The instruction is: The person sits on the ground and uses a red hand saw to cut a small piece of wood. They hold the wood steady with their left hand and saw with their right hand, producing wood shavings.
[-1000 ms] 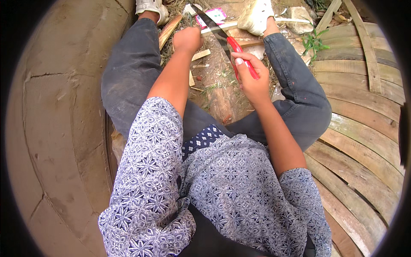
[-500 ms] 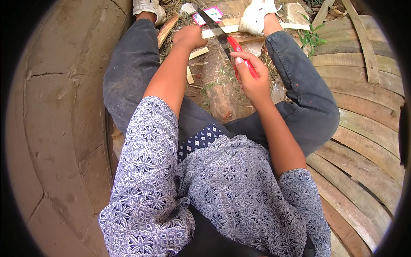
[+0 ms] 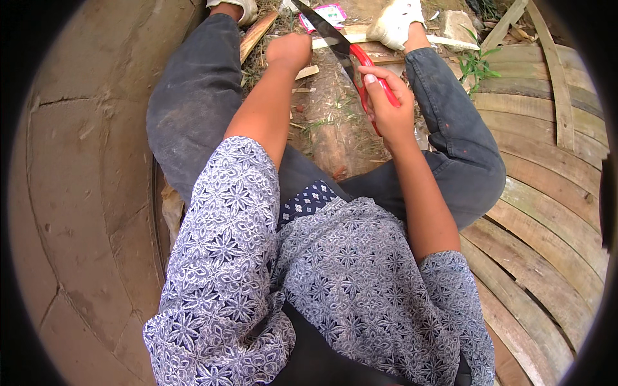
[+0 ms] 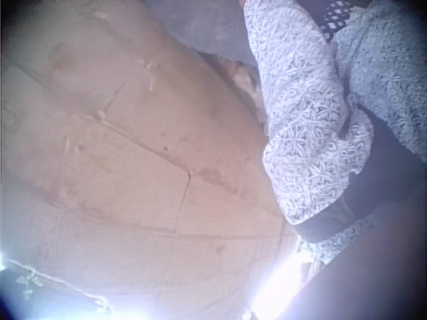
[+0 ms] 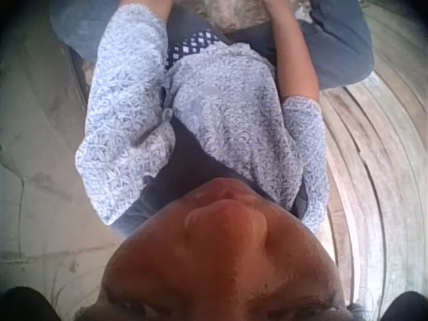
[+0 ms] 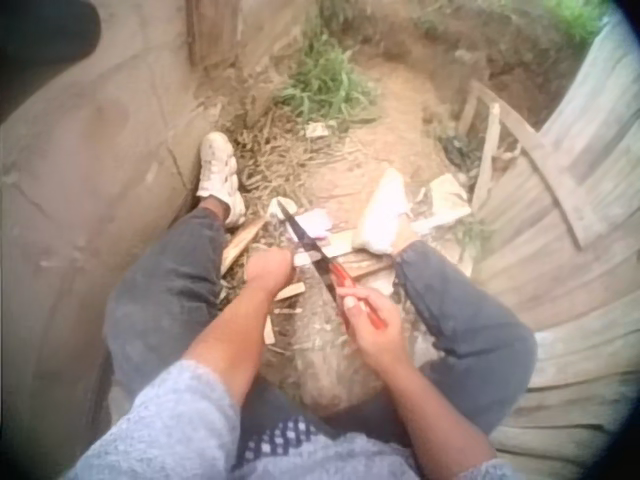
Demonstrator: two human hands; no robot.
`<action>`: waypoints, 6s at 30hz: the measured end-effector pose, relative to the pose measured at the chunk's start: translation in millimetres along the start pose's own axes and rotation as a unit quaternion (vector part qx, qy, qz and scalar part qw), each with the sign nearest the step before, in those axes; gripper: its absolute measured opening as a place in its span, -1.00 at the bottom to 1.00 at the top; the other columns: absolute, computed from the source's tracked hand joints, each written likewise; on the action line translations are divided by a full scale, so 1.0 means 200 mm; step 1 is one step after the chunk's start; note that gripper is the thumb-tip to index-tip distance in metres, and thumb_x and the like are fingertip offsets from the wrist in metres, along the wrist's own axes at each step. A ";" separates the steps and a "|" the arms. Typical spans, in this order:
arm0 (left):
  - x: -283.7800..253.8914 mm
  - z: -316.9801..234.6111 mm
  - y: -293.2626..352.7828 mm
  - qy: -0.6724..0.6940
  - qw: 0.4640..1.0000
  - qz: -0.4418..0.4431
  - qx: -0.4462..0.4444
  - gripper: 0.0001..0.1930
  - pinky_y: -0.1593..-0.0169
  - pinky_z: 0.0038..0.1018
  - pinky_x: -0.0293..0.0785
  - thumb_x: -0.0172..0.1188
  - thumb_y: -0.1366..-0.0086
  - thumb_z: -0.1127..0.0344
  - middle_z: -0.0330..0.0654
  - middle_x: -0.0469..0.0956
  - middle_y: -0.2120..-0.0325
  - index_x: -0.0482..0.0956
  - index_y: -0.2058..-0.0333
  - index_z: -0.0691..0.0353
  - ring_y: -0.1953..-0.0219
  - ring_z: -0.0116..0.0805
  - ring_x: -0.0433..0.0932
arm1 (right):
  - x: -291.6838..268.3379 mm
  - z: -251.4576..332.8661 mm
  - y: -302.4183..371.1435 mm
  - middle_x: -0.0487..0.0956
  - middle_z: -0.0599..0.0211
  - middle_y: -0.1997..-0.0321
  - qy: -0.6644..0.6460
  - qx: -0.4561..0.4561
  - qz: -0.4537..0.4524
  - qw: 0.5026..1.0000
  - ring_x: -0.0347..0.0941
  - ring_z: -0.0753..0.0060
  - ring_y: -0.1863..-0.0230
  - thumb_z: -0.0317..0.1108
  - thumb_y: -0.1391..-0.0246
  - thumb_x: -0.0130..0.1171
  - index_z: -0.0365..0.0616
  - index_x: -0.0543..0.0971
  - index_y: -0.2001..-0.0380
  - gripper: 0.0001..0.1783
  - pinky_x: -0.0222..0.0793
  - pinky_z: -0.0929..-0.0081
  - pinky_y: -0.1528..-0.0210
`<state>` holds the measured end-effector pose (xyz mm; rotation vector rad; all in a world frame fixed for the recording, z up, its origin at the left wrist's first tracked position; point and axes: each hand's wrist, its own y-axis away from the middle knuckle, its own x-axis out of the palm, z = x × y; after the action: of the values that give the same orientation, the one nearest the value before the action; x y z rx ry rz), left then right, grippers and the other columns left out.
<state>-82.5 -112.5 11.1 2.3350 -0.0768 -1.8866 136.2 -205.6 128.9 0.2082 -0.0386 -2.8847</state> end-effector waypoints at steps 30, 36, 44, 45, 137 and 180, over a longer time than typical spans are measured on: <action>-0.04 0.09 -0.14 0.034 0.997 0.042 0.047 -0.62 0.02 -0.12 0.57 0.25 -0.19 0.06 0.04 0.67 0.18 0.66 0.11 0.17 0.09 0.00 0.65 | 0.04 -0.03 -0.15 0.58 0.58 0.37 -0.006 -0.037 -0.010 0.999 0.38 0.79 0.37 -0.35 -0.28 0.17 -0.14 0.69 0.11 -0.79 0.29 0.72 0.29; -0.04 0.08 -0.14 0.022 0.998 0.042 0.046 -0.64 0.01 -0.13 0.58 0.24 -0.20 0.06 0.01 0.68 0.17 0.69 0.15 0.16 0.09 0.00 0.66 | 0.03 -0.03 -0.14 0.56 0.59 0.38 0.002 -0.042 -0.007 0.999 0.36 0.79 0.37 -0.35 -0.28 0.17 -0.13 0.69 0.11 -0.80 0.28 0.71 0.29; -0.07 0.07 -0.14 0.014 0.997 0.064 0.029 -0.65 -0.01 -0.14 0.59 0.24 -0.22 0.04 -0.07 0.67 0.09 0.68 0.09 0.05 0.02 -0.04 0.65 | 0.03 -0.01 -0.11 0.55 0.58 0.39 0.021 -0.048 -0.006 0.999 0.35 0.78 0.39 -0.36 -0.28 0.15 -0.11 0.69 0.13 -0.81 0.29 0.70 0.29; -0.06 0.07 -0.15 0.011 0.998 0.061 0.033 -0.65 -0.01 -0.14 0.59 0.24 -0.22 0.03 -0.07 0.67 0.09 0.68 0.09 0.04 0.02 -0.05 0.65 | 0.03 -0.01 -0.10 0.55 0.58 0.40 0.025 -0.052 -0.006 0.998 0.35 0.78 0.39 -0.36 -0.28 0.15 -0.11 0.69 0.13 -0.81 0.29 0.70 0.29; -0.17 -0.09 0.02 -0.001 0.999 0.044 -0.028 -0.74 0.11 -0.17 0.64 0.18 -0.23 0.20 -0.03 0.71 0.20 0.73 0.20 0.15 0.14 -0.08 0.71 | -0.19 0.17 0.59 0.59 0.49 0.32 -0.019 0.089 -0.062 0.994 0.42 0.72 0.33 -0.38 -0.31 0.14 -0.20 0.65 0.10 -0.80 0.32 0.69 0.26; -0.11 -0.02 0.00 0.009 0.999 0.033 -0.033 -0.76 0.12 -0.19 0.65 0.24 -0.20 0.20 -0.01 0.72 0.23 0.75 0.24 0.17 0.17 -0.06 0.72 | -0.12 0.19 0.02 0.57 0.55 0.39 0.032 0.042 -0.023 0.998 0.35 0.78 0.46 -0.26 -0.31 0.17 -0.17 0.69 0.16 -0.77 0.25 0.72 0.42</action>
<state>-82.4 -108.4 33.4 2.2771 -0.0871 -1.8075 154.0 -204.4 170.3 0.3213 -0.1440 -2.9237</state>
